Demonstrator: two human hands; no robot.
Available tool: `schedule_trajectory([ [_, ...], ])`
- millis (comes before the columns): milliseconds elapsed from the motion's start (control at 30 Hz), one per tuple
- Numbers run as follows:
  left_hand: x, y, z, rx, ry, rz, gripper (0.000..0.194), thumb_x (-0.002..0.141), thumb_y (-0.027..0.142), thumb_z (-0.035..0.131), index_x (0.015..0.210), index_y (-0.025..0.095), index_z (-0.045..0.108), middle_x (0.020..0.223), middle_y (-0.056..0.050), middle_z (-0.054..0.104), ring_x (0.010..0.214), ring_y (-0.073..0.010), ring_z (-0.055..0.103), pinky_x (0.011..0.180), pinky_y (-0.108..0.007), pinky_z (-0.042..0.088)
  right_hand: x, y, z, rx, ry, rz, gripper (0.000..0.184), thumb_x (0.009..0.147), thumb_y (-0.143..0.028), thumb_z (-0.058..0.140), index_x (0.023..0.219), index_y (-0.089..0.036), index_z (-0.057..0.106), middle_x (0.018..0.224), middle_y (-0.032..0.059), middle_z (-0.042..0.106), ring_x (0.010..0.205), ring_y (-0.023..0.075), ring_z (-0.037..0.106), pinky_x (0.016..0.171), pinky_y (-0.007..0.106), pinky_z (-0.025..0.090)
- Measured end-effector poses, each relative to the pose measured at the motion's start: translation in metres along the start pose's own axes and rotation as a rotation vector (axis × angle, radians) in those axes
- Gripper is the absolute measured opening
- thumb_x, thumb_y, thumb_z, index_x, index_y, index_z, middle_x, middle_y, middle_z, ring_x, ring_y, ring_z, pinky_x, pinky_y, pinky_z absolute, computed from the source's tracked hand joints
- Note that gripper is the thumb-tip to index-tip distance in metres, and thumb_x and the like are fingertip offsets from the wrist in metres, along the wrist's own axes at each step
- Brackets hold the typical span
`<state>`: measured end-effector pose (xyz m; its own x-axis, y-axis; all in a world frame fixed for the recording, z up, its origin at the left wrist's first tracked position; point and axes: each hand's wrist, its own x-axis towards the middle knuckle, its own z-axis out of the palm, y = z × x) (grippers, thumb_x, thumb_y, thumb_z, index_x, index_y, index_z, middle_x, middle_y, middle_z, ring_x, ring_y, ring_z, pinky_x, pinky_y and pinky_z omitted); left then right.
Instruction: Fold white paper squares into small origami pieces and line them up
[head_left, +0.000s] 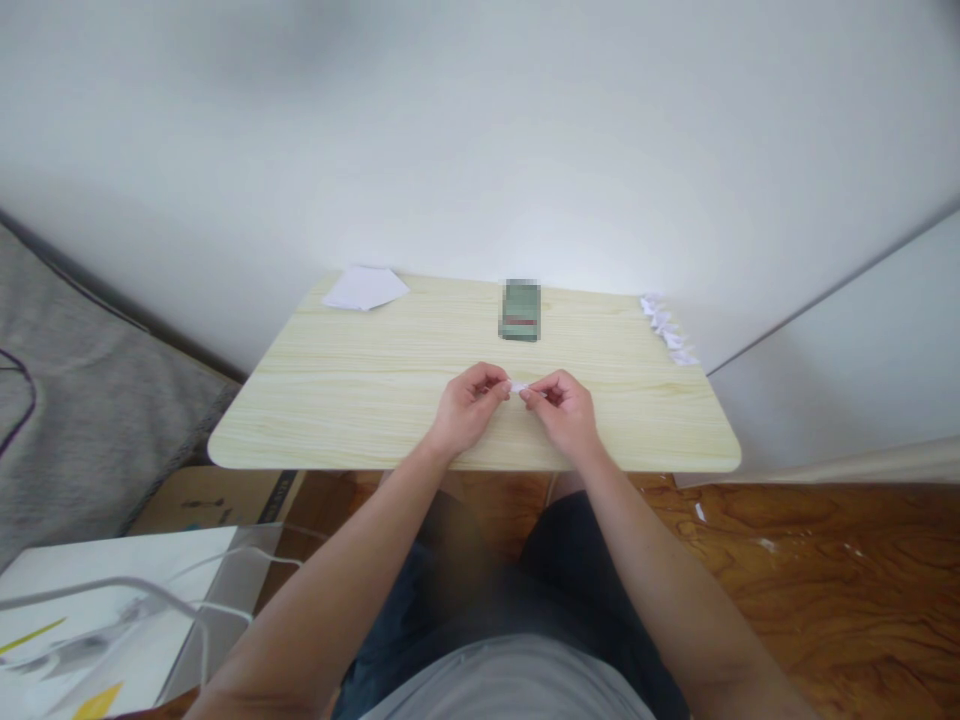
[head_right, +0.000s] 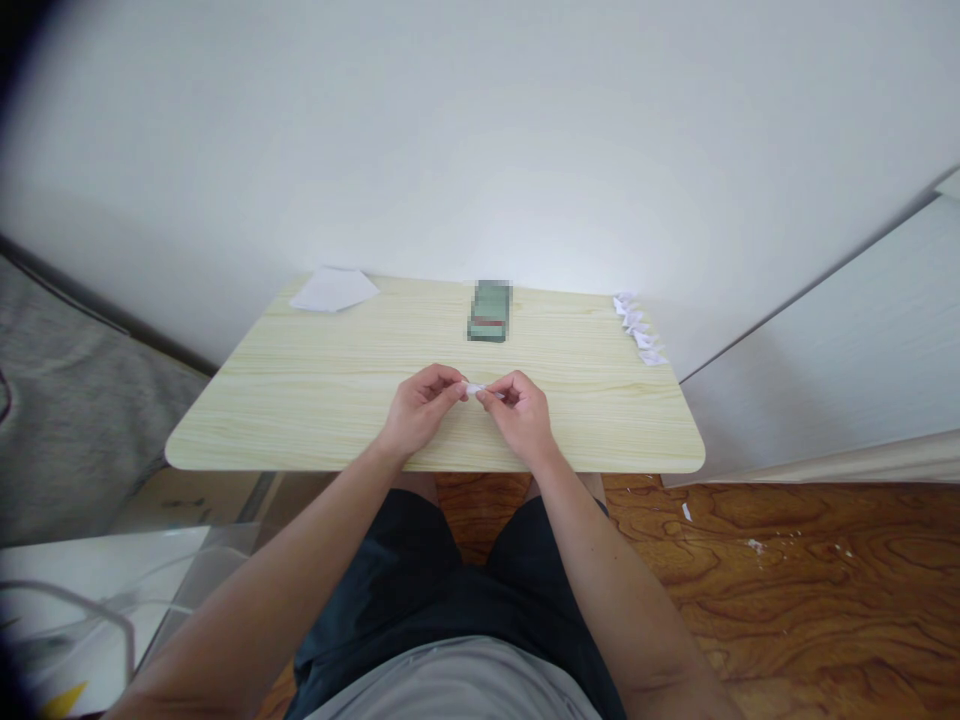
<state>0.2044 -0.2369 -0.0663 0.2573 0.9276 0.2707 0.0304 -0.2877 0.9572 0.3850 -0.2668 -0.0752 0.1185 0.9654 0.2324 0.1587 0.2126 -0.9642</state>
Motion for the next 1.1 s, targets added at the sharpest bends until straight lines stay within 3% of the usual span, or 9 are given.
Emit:
schedule_trajectory([
  [167, 0.0007, 0.0003, 0.0001, -0.036, 0.024, -0.02, 0.021, 0.088, 0.037, 0.068, 0.094, 0.017, 0.066, 0.083, -0.003, 0.068, 0.079, -0.0164, 0.065, 0.078, -0.031, 0.051, 0.001, -0.0001, 0.0001, 0.042, -0.035, 0.037, 0.033, 0.08, -0.043, 0.078, 0.104, -0.022, 0.067, 0.077, 0.0017, 0.073, 0.069, 0.0182, 0.066, 0.064, 0.03, 0.051],
  [433, 0.001, -0.0007, -0.0012, 0.027, 0.028, -0.026, 0.021, 0.086, 0.037, 0.071, 0.095, 0.018, 0.069, 0.083, -0.003, 0.069, 0.077, -0.0154, 0.062, 0.073, -0.029, 0.048, -0.0015, -0.0018, -0.0012, -0.072, -0.089, 0.016, 0.027, 0.087, -0.048, 0.071, 0.087, -0.021, 0.074, 0.076, 0.0036, 0.074, 0.067, 0.0182, 0.065, 0.063, 0.03, 0.05],
  [600, 0.0009, 0.0016, -0.0012, 0.154, -0.045, -0.059, 0.025, 0.086, 0.042, 0.07, 0.095, 0.018, 0.072, 0.078, -0.003, 0.068, 0.07, -0.0153, 0.059, 0.064, -0.027, 0.044, -0.0022, -0.0041, -0.001, -0.018, -0.134, 0.039, 0.028, 0.087, -0.049, 0.071, 0.087, -0.021, 0.075, 0.076, 0.0043, 0.075, 0.069, 0.0185, 0.068, 0.064, 0.03, 0.051],
  [1100, 0.0012, 0.0028, -0.001, 0.147, -0.113, -0.052, 0.022, 0.093, 0.039, 0.059, 0.087, 0.019, 0.063, 0.074, 0.001, 0.059, 0.07, -0.0147, 0.053, 0.068, -0.027, 0.042, -0.0002, -0.0061, -0.0036, 0.035, -0.21, 0.044, 0.027, 0.087, -0.049, 0.07, 0.089, -0.023, 0.073, 0.075, 0.0028, 0.075, 0.07, 0.0182, 0.069, 0.07, 0.032, 0.054],
])
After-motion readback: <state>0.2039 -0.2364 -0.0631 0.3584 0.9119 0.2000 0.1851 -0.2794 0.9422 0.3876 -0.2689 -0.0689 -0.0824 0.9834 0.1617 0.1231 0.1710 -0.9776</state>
